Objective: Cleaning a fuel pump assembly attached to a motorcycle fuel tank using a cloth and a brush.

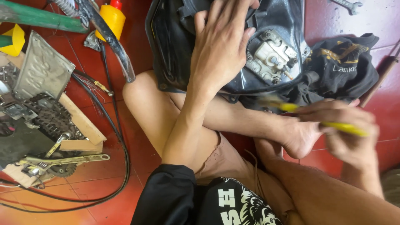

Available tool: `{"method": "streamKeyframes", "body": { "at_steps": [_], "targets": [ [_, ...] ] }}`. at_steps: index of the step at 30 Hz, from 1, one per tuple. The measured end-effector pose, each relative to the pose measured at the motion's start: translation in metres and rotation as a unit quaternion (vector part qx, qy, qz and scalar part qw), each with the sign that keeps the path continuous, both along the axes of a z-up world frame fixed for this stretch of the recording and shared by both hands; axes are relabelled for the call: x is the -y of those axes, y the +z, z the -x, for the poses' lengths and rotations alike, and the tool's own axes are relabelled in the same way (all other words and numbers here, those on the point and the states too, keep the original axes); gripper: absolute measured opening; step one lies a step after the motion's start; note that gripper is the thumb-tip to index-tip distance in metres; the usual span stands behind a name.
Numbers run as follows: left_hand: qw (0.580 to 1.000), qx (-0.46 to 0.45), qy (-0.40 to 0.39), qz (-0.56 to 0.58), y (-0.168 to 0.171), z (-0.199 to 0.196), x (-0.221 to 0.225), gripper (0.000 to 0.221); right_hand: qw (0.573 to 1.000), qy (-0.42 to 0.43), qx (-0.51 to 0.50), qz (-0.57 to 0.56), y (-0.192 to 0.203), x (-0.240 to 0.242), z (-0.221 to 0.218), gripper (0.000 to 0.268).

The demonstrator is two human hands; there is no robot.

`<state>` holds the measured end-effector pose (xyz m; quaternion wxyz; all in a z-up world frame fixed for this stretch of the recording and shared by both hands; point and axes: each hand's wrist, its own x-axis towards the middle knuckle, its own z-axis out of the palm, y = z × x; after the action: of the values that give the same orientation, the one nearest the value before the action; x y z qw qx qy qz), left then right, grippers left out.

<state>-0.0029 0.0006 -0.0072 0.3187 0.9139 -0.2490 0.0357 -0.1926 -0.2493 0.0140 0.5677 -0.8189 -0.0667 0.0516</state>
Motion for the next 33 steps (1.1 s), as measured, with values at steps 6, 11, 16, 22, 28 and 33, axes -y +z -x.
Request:
{"method": "streamKeyframes", "body": {
  "at_steps": [6, 11, 16, 22, 28, 33],
  "targets": [
    [1.000, 0.011, 0.004, -0.015, -0.004, 0.001, 0.000, 0.045, 0.968, 0.063, 0.015, 0.242, 0.001, -0.023, -0.020, 0.036],
    [0.999, 0.025, 0.009, -0.039, -0.011, 0.001, 0.001, 0.047, 0.987, 0.110, 0.027, 0.112, -0.011, -0.030, -0.017, 0.027],
    [1.000, 0.019, 0.001, -0.010, -0.004, 0.000, 0.000, 0.042, 0.924, 0.119, 0.065, 0.357, -0.001, -0.036, -0.020, 0.024],
    [1.000, -0.006, 0.000, -0.003, 0.000, 0.002, -0.001, 0.049, 0.997, 0.055, 0.018, 0.051, 0.005, -0.019, -0.006, 0.019],
    [1.000, 0.001, -0.003, 0.005, 0.000, 0.000, 0.002, 0.046, 0.993, -0.001, 0.083, 0.081, 0.001, -0.014, -0.005, 0.011],
    [1.000, 0.016, -0.010, 0.000, 0.004, -0.004, 0.000, 0.046, 0.994, -0.023, 0.101, 0.036, 0.009, -0.021, -0.021, 0.017]
  ]
}}
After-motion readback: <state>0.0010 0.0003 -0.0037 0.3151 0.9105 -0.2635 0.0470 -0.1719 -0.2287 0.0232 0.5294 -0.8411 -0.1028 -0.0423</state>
